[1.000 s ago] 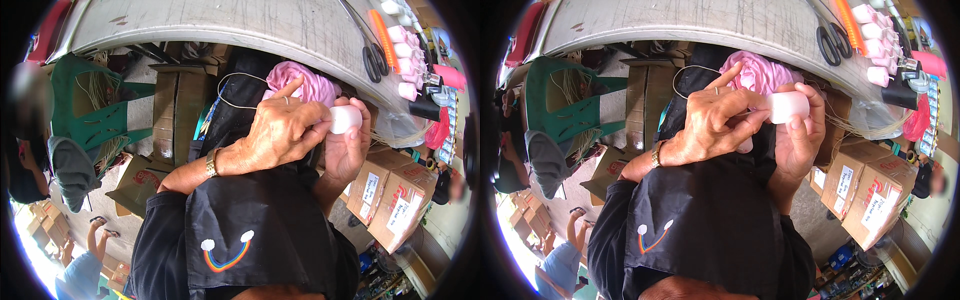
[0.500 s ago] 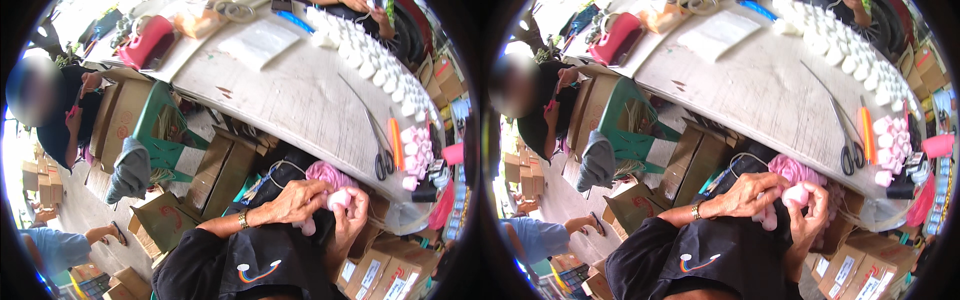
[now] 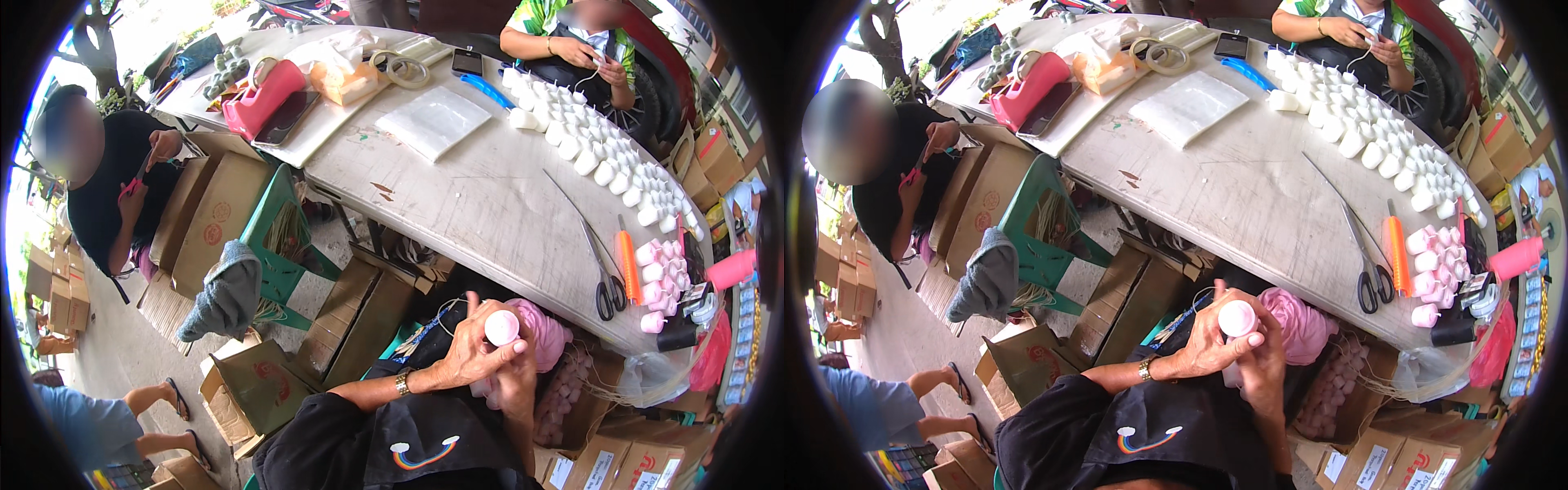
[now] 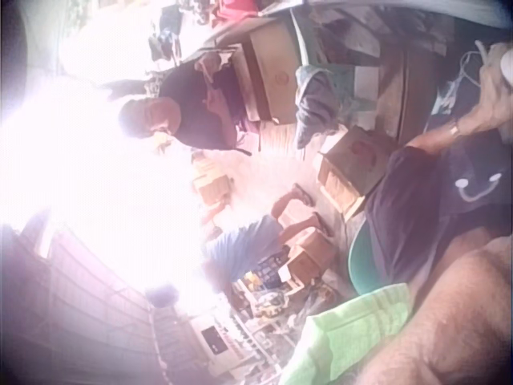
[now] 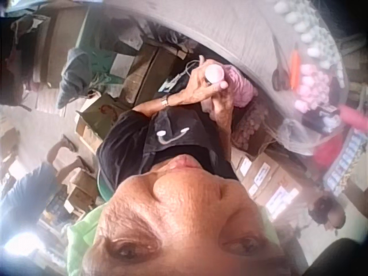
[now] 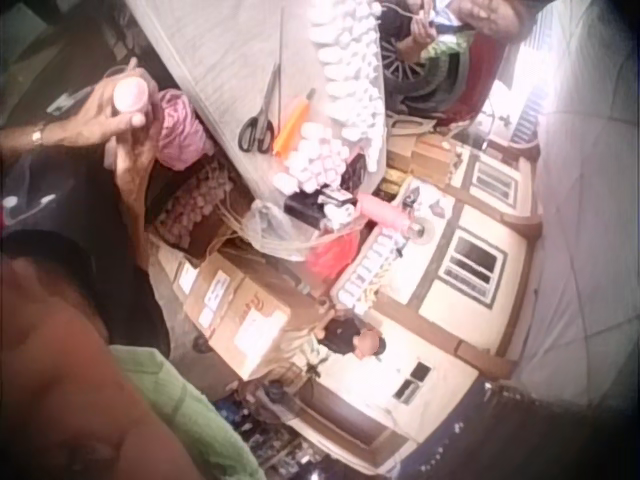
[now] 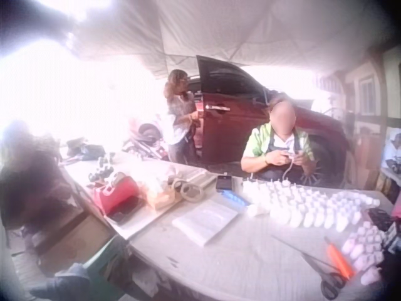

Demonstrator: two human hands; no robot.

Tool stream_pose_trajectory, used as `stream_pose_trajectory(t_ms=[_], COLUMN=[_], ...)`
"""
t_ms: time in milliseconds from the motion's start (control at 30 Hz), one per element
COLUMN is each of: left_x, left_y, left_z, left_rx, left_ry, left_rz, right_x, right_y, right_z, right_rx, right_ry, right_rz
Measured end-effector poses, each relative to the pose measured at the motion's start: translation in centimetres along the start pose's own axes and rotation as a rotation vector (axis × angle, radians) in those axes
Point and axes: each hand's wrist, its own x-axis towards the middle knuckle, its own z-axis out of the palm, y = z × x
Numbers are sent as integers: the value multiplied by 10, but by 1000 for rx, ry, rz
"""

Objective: The person repeatedly picks up small white cylindrical objects, inserts a thin wick into the top, and wipes each object with a pink cloth. The person places the finished items on the table. The person also uses scissors to trim the wick.

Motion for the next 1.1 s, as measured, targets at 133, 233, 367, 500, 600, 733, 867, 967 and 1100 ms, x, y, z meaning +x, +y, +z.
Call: stream_pose_trajectory(t_ms=[133,233,367,500,600,733,867,967,1100], left_x=[-3,-3,1,3,1,-1,0,3,2], left_y=[3,7,12,10,5,1,-1,-2,4], left_z=[-3,-5,-3,-2,-6,-12,-17,-20,-18], left_rx=[8,-176,-103,-196,-297,-504,-970,-1313,-1454], left_ry=[-78,-127,-159,-91,-20,18,-81,-107,-145], left_rz=[10,-44,145,87,-218,-265,-462,-606,-700], right_x=[0,2,-2,-9,-10,-21,-28,-28,-19], right_y=[1,-6,-11,-13,-29,-84,-98,-78,-52], right_z=[7,9,4,-6,-2,8,16,19,21], right_rx=[74,137,212,-284,-381,221,-81,-695,-708], right_ry=[3,25,155,342,272,15,67,187,273], right_rz=[53,56,79,61,-4,-111,-487,-336,-290])
